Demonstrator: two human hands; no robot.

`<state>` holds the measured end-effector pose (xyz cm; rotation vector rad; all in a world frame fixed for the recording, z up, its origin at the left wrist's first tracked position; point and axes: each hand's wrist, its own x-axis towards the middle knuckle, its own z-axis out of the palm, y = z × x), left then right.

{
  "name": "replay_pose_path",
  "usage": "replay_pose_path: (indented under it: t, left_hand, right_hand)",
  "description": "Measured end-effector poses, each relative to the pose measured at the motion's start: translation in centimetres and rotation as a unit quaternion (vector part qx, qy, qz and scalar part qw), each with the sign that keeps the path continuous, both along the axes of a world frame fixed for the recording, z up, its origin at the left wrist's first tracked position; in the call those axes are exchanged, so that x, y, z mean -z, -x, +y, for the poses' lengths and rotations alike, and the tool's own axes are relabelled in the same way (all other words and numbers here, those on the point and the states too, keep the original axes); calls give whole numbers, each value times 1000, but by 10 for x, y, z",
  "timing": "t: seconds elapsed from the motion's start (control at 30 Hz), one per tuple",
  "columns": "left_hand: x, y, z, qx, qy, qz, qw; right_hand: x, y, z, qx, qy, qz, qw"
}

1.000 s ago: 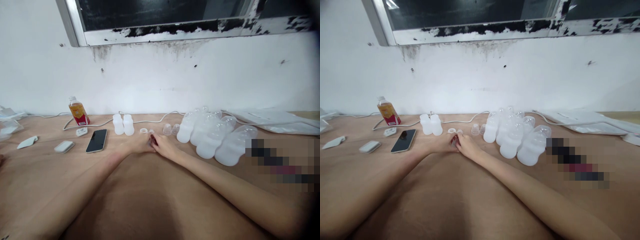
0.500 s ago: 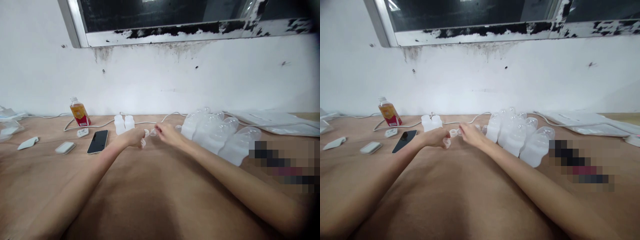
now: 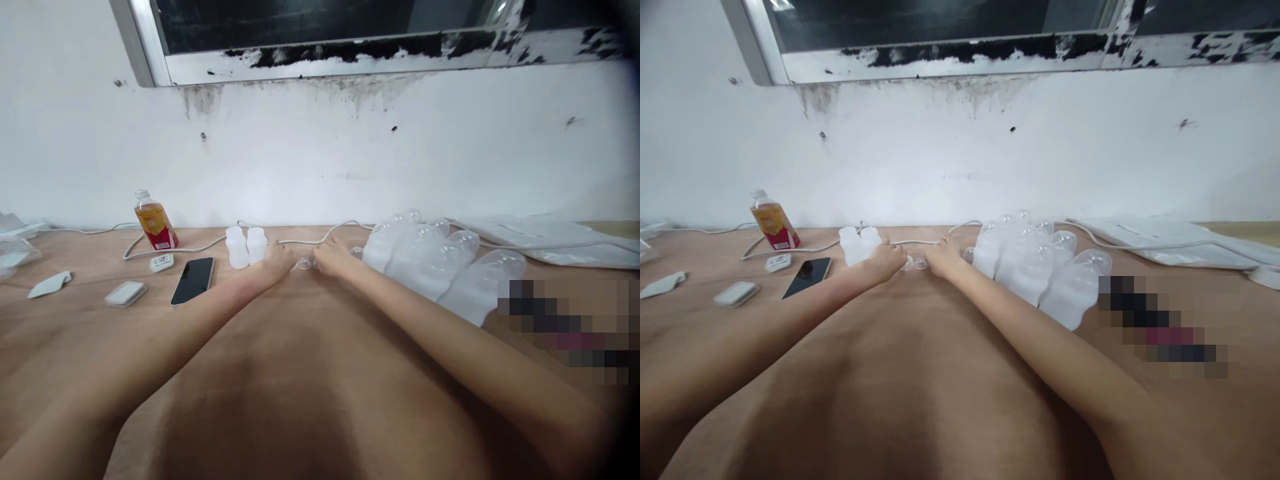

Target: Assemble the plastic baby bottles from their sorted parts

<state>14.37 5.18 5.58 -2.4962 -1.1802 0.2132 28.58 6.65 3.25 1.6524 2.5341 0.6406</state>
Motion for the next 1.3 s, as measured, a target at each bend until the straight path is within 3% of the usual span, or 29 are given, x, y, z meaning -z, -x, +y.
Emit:
replay_pose_path:
  t: [0.17, 0.4, 0.6, 1.07, 1.2, 1.3]
  left_hand:
    - [2, 0, 3, 11, 7, 11, 1000]
    - [-3, 1, 9, 27, 19, 30, 999]
    - [3, 0, 18, 26, -18, 42, 999]
    - [11, 14, 23, 41, -67, 43, 996]
    - [-4, 27, 20, 58, -93, -5, 994]
    - [-26, 52, 19, 43, -141, -142, 979]
  right_hand:
    - [4, -2, 4, 1, 14, 15, 1000]
    - [9, -1, 18, -57, 35, 103, 992]
    - [7, 14, 29, -107, 76, 136, 982]
    - [5, 9, 20, -174, 122, 156, 965]
    - [5, 10, 13, -169, 105, 203, 959]
    - [2, 17, 8, -157, 86, 268, 947]
